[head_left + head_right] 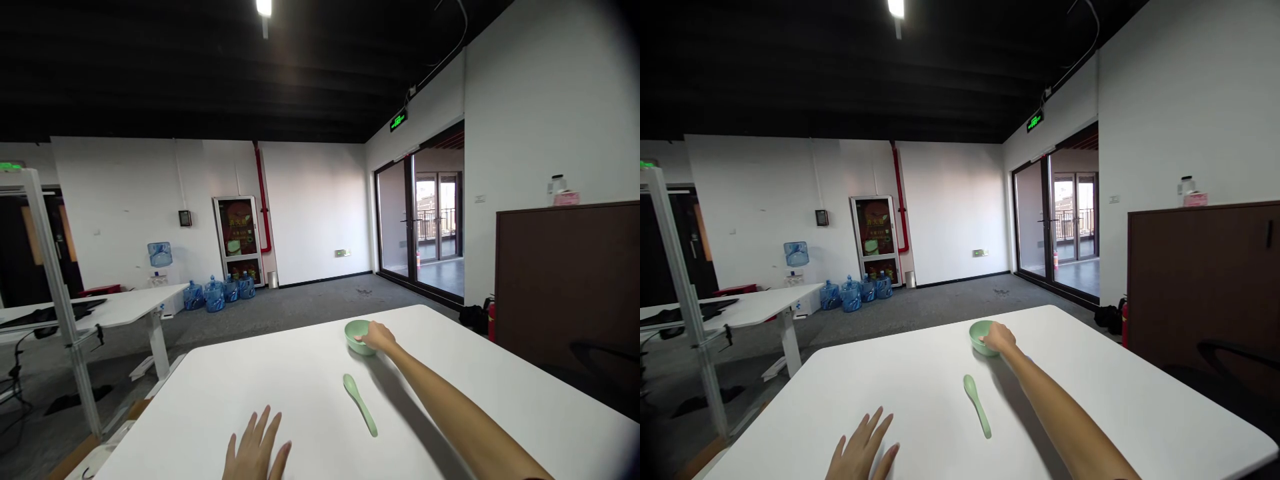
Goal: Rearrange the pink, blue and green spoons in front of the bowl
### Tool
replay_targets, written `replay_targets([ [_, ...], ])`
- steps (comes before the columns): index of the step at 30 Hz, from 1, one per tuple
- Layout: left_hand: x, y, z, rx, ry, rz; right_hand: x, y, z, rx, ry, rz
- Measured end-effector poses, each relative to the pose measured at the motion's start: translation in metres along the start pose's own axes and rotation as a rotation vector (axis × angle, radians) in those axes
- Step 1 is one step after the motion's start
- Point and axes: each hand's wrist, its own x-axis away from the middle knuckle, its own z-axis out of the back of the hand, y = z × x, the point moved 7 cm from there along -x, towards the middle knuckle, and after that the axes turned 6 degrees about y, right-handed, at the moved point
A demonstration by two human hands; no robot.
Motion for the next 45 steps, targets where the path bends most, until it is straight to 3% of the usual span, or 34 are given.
replay_targets([
  [4, -0.001, 0.001, 0.001, 0.044, -0.058, -0.028, 0.016, 0.01, 0.019, -0.023, 0.057, 0.059],
  [10, -0.002, 0.005, 0.006, 0.048, -0.082, -0.035, 0.039, 0.047, 0.051, -0.054, 0.189, 0.095],
  [15, -0.003, 0.011, 0.008, 0.042, -0.09, -0.046, 0.053, 0.08, 0.061, -0.048, 0.242, 0.093],
  [28, -0.002, 0.019, 0.01, 0.038, -0.08, -0.042, 0.088, 0.157, 0.037, -0.027, 0.193, -0.033],
  [37, -0.004, 0.023, 0.017, 0.016, -0.137, -0.025, 0.091, 0.176, 0.023, 0.008, 0.126, -0.097],
  [45, -0.002, 0.02, 0.015, 0.052, -0.097, -0.032, 0.085, 0.182, 0.012, 0.041, 0.103, -0.101],
])
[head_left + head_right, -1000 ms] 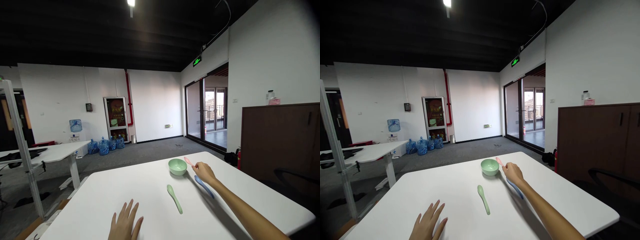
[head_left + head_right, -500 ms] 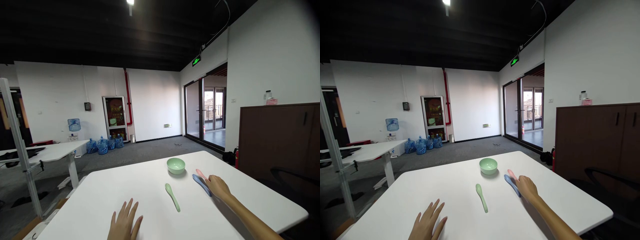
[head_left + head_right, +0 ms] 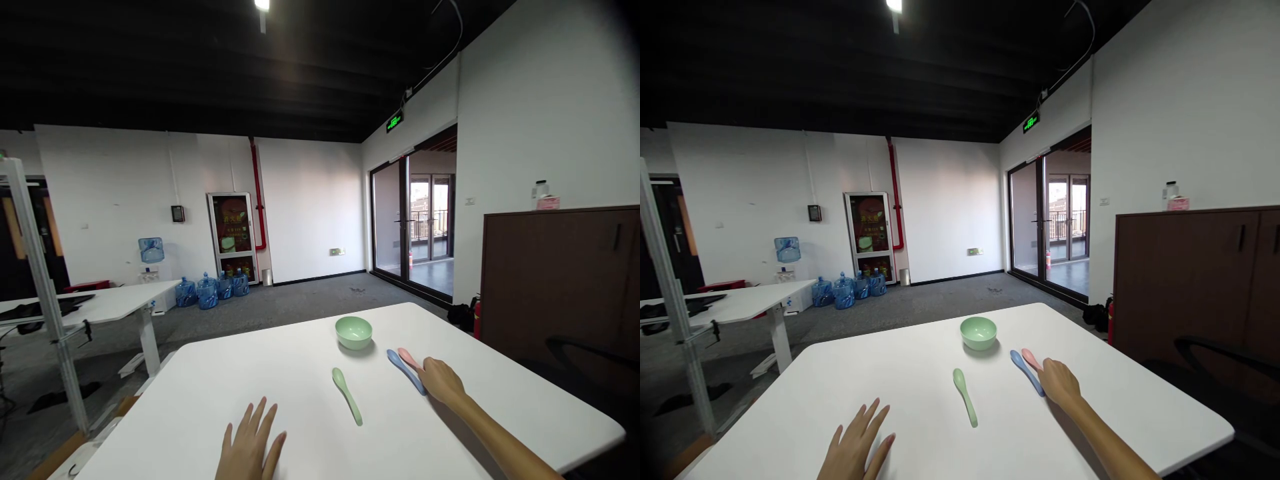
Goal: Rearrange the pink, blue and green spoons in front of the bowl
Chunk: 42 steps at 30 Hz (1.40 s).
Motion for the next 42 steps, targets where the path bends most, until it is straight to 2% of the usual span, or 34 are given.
replay_targets([
  [7, 0.001, -0.003, -0.003, 0.031, 0.011, 0.002, -0.002, 0.004, -0.006, 0.022, -0.025, -0.003],
  [15, 0.0, -0.002, -0.003, 0.027, 0.002, 0.008, 0.002, 0.001, 0.003, 0.059, -0.011, 0.006],
  [21, -0.001, 0.003, 0.001, 0.02, -0.005, 0.008, 0.008, -0.024, 0.017, 0.072, 0.08, 0.06],
  [26, 0.0, 0.005, 0.004, 0.017, -0.013, 0.01, 0.006, -0.049, 0.004, 0.121, 0.025, 0.177],
  [32, -0.001, 0.001, 0.004, 0.015, -0.003, 0.001, 0.003, -0.053, -0.012, 0.16, -0.049, 0.154],
  [37, -0.001, -0.001, 0.003, 0.02, 0.009, -0.001, 0.008, -0.057, -0.011, 0.091, -0.042, 0.132],
  [42, -0.001, 0.004, 0.005, 0.01, -0.01, 0.002, 0.03, -0.079, -0.011, 0.034, -0.06, 0.176],
])
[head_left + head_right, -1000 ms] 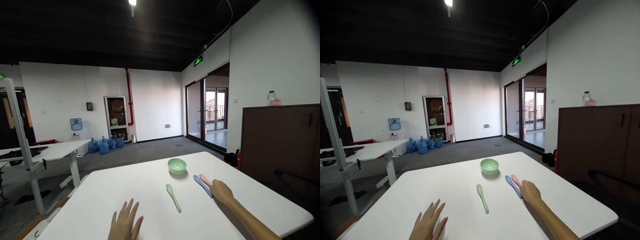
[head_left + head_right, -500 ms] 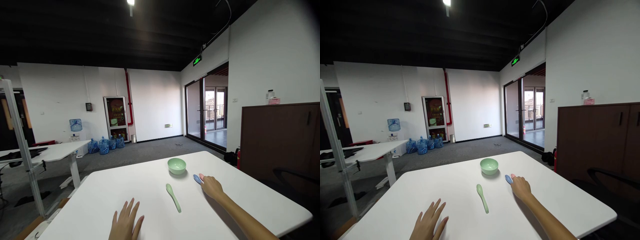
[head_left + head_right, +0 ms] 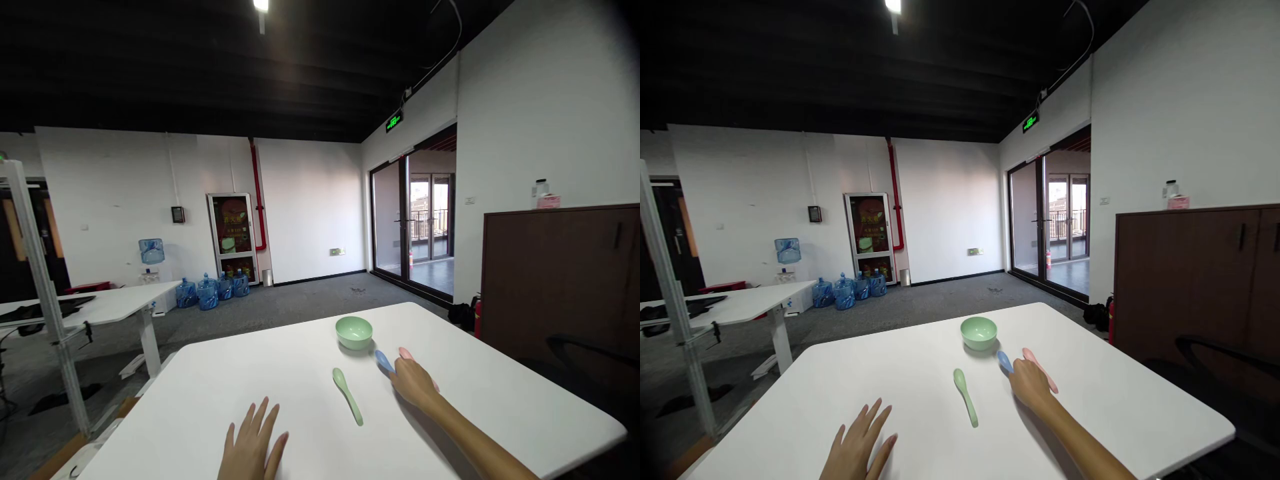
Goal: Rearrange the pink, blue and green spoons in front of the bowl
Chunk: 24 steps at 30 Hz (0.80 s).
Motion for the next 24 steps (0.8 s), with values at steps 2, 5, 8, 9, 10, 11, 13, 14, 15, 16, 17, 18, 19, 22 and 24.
replay_targets([
  [2, 0.0, 0.001, 0.001, -0.007, -0.005, -0.001, 0.007, -0.012, -0.001, 0.006, -0.012, 0.031],
  [5, -0.001, -0.001, 0.0, -0.007, 0.001, -0.007, 0.012, -0.024, -0.003, 0.034, -0.014, 0.053],
  [8, -0.002, -0.004, -0.003, 0.001, 0.008, -0.01, 0.013, -0.031, -0.005, 0.059, -0.015, 0.061],
  [9, -0.003, -0.005, -0.003, 0.002, 0.006, -0.01, 0.013, -0.032, -0.006, 0.066, -0.018, 0.063],
  [10, -0.003, -0.005, -0.004, 0.001, 0.001, -0.01, 0.013, -0.032, -0.007, 0.07, -0.019, 0.066],
  [11, -0.003, -0.006, -0.005, -0.003, -0.006, -0.009, 0.013, -0.032, -0.008, 0.072, -0.017, 0.07],
  [13, -0.003, -0.006, -0.005, -0.011, -0.019, -0.009, 0.012, -0.032, -0.011, 0.072, -0.011, 0.074],
  [14, -0.003, -0.005, -0.005, -0.015, -0.024, -0.009, 0.012, -0.031, -0.011, 0.072, -0.006, 0.077],
  [15, -0.003, -0.005, -0.005, -0.017, -0.027, -0.01, 0.012, -0.031, -0.012, 0.072, -0.002, 0.076],
  [16, -0.003, -0.005, -0.004, -0.019, -0.029, -0.011, 0.012, -0.03, -0.013, 0.072, -0.002, 0.073],
  [17, -0.004, -0.005, -0.004, -0.02, -0.027, -0.012, 0.013, -0.03, -0.013, 0.07, -0.002, 0.071],
  [18, -0.004, -0.005, -0.005, -0.02, -0.027, -0.014, 0.013, -0.03, -0.013, 0.065, 0.001, 0.071],
  [19, -0.005, -0.005, -0.005, -0.021, -0.025, -0.014, 0.014, -0.03, -0.012, 0.059, 0.003, 0.071],
  [22, -0.006, -0.005, -0.007, -0.027, -0.023, -0.012, 0.016, -0.031, -0.009, 0.039, 0.011, 0.074],
  [24, -0.005, -0.006, -0.009, -0.034, -0.02, -0.012, 0.017, -0.03, -0.008, 0.03, 0.017, 0.07],
])
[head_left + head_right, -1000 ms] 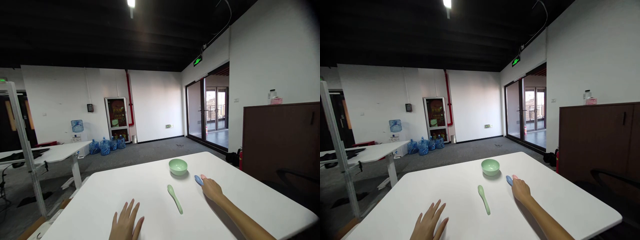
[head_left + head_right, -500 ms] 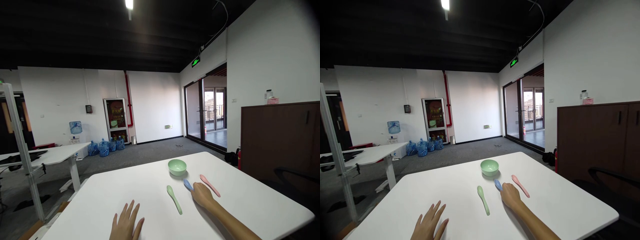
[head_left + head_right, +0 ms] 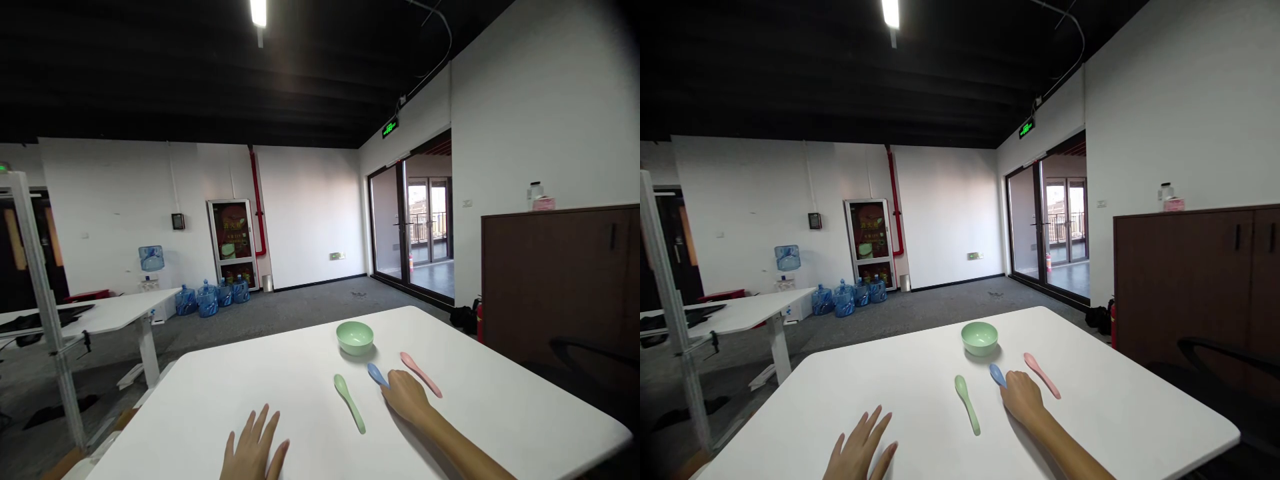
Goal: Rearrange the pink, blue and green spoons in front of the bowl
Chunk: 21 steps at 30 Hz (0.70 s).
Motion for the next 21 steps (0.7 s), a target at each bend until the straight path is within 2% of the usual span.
replay_targets([
  [6, 0.0, -0.003, -0.002, -0.004, 0.012, -0.006, 0.004, -0.001, 0.015, -0.033, 0.048, 0.018],
  [13, -0.001, -0.002, 0.001, -0.018, 0.049, -0.014, 0.013, -0.028, 0.05, -0.161, 0.172, 0.161],
  [16, -0.002, -0.001, 0.002, -0.018, 0.076, -0.023, 0.023, -0.037, 0.051, -0.164, 0.138, 0.19],
  [21, -0.001, -0.001, -0.002, -0.051, 0.119, -0.01, 0.046, -0.042, 0.038, -0.204, 0.074, 0.241],
])
